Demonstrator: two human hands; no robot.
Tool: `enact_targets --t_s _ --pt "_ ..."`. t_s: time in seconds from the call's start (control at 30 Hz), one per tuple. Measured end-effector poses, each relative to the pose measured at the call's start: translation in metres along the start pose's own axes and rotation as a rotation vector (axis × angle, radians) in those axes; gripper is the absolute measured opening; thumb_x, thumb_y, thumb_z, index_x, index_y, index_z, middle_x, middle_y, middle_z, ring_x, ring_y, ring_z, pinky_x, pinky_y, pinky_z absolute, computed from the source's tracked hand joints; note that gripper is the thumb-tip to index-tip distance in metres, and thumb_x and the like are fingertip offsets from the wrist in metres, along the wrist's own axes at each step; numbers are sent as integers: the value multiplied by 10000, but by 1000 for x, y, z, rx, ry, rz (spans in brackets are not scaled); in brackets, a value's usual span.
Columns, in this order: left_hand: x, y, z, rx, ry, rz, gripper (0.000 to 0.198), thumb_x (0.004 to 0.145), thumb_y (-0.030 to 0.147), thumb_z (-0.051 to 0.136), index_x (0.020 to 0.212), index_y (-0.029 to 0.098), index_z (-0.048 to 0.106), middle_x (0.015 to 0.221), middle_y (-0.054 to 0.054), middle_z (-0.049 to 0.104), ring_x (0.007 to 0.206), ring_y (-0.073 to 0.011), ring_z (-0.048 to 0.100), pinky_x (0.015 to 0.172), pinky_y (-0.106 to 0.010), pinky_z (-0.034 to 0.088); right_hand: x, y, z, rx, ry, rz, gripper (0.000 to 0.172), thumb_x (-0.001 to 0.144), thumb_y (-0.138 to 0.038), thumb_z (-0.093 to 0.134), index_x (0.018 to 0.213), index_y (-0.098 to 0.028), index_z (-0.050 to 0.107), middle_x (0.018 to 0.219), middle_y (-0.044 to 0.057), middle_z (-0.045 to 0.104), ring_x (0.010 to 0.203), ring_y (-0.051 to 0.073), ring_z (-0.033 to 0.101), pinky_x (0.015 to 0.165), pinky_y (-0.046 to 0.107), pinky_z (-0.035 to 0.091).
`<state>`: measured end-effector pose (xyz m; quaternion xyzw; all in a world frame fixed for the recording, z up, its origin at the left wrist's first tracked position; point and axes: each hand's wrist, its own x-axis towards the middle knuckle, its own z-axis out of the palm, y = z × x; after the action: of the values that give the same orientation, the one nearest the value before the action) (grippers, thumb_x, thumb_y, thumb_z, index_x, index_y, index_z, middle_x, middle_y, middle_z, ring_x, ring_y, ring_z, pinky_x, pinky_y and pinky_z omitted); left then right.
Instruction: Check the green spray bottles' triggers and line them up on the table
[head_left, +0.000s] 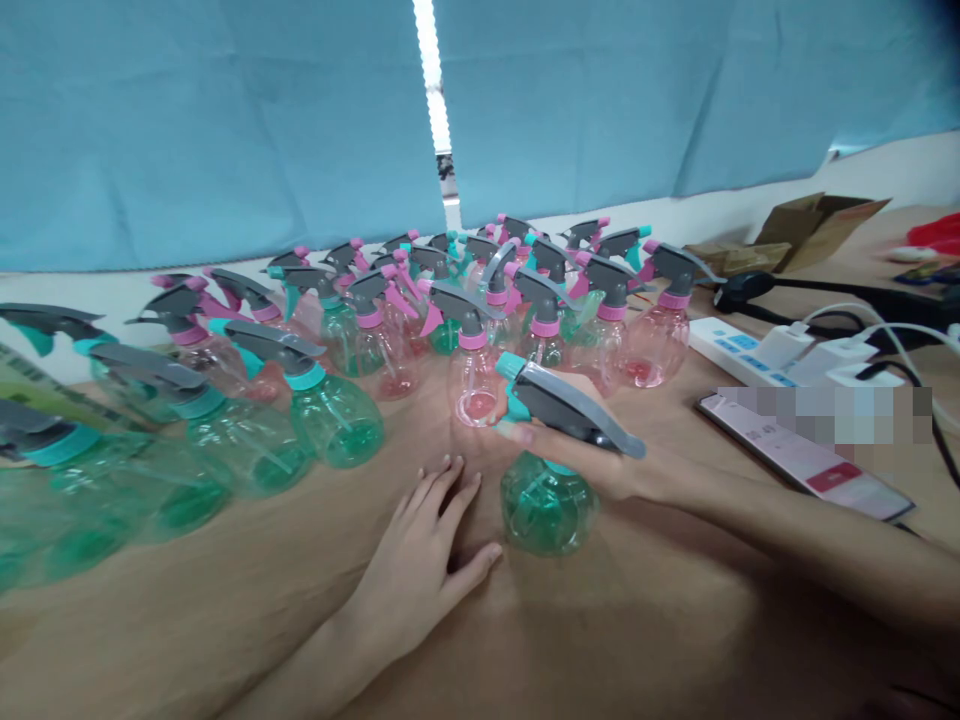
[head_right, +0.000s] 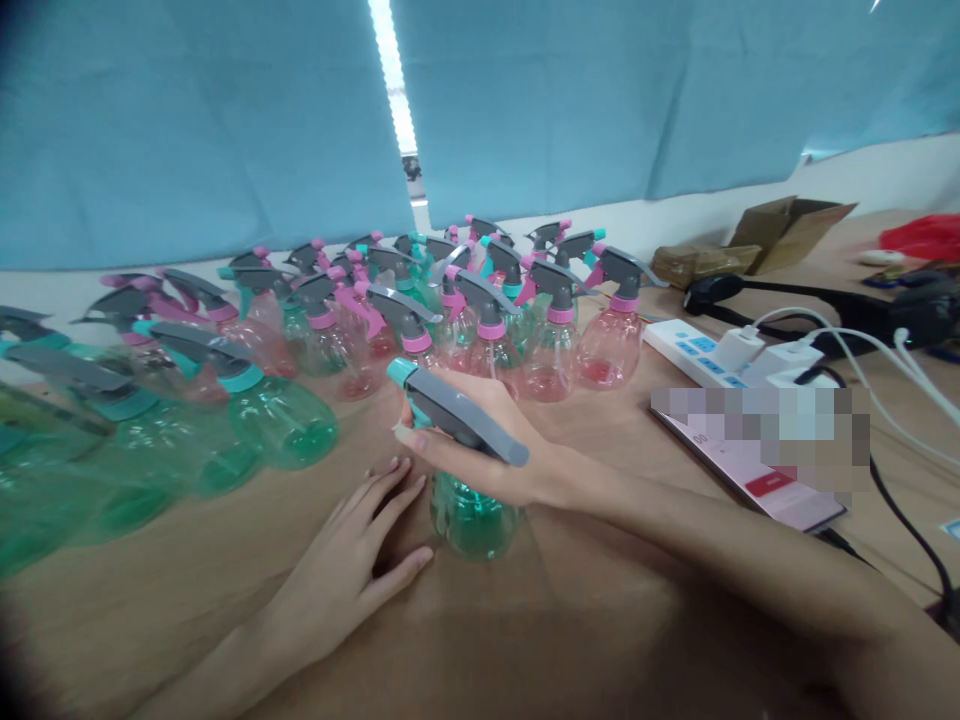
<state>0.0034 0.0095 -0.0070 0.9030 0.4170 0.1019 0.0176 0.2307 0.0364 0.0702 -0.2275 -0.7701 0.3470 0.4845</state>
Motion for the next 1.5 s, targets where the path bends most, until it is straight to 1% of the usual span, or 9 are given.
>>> enact_targets --t_s 0.3,0.47,0.63,0.73,0.83,0.9,1.0,1.37,1.5 --pt "0 0 -1 -9 15 9 606 941 539 458 1425 182 383 1506 -146 349 1382 -327 301 1087 -532 285 0 -8 -1 -83 -1 25 276 890 -203 553 694 -210 359 645 -69 355 567 77 298 535 231 311" --pt "0 1 -1 9 8 1 615 939 548 450 1410 156 401 1506 -155 346 1388 -322 290 1094 -524 282 0 -13 -2 -96 -3 15 254 890 -200 560 700 -205 392 650 -71 389 572 69 342 549 220 328" --pt "1 2 -1 8 -20 5 636 938 546 449 1404 115 408 1493 -176 360 1385 -330 293 1097 -530 272 -1 -13 3 -55 29 116 75 866 -234 593 876 -206 524 713 -57 515 590 77 453 560 223 370" --pt "1 1 -1 6 -20 3 632 940 540 447 1412 124 394 1494 -169 361 1383 -331 297 1094 -538 275 -2 -10 6 -76 71 121 66 864 -250 584 874 -199 542 656 -65 482 578 86 426 571 234 373" --pt "1 1 -1 14 -19 7 631 944 544 440 1409 120 397 1502 -174 344 1384 -333 293 1092 -538 276 -2 -6 7 -96 69 107 110 861 -249 579 779 -187 538 630 -65 427 562 83 370 547 235 343" --pt "1 1 -1 19 -19 13 633 945 547 438 1406 114 400 1504 -179 338 1386 -331 288 1095 -534 272 -2 -5 7 -75 69 98 83 864 -265 573 869 -183 571 665 -53 467 578 87 395 548 234 352" --pt "1 0 -1 15 -3 19 627 946 541 443 1412 125 392 1504 -171 342 1386 -325 292 1100 -529 263 -1 -8 7 -63 68 111 166 871 -260 563 1013 -178 584 698 -41 508 596 90 434 565 232 376" --pt "0 0 -1 23 -17 12 628 945 543 440 1417 131 389 1506 -165 340 1389 -322 285 1097 -530 269 -1 -9 6 -87 33 161 228 874 -274 551 1078 -185 601 654 -43 503 571 98 444 541 231 391" --pt "1 0 -1 4 -1 15 626 944 542 443 1432 158 363 1504 -152 350 1387 -316 292 1101 -525 265 -1 -7 5 -85 26 155 220 873 -287 557 1067 -195 600 744 -17 570 637 109 508 588 241 425"
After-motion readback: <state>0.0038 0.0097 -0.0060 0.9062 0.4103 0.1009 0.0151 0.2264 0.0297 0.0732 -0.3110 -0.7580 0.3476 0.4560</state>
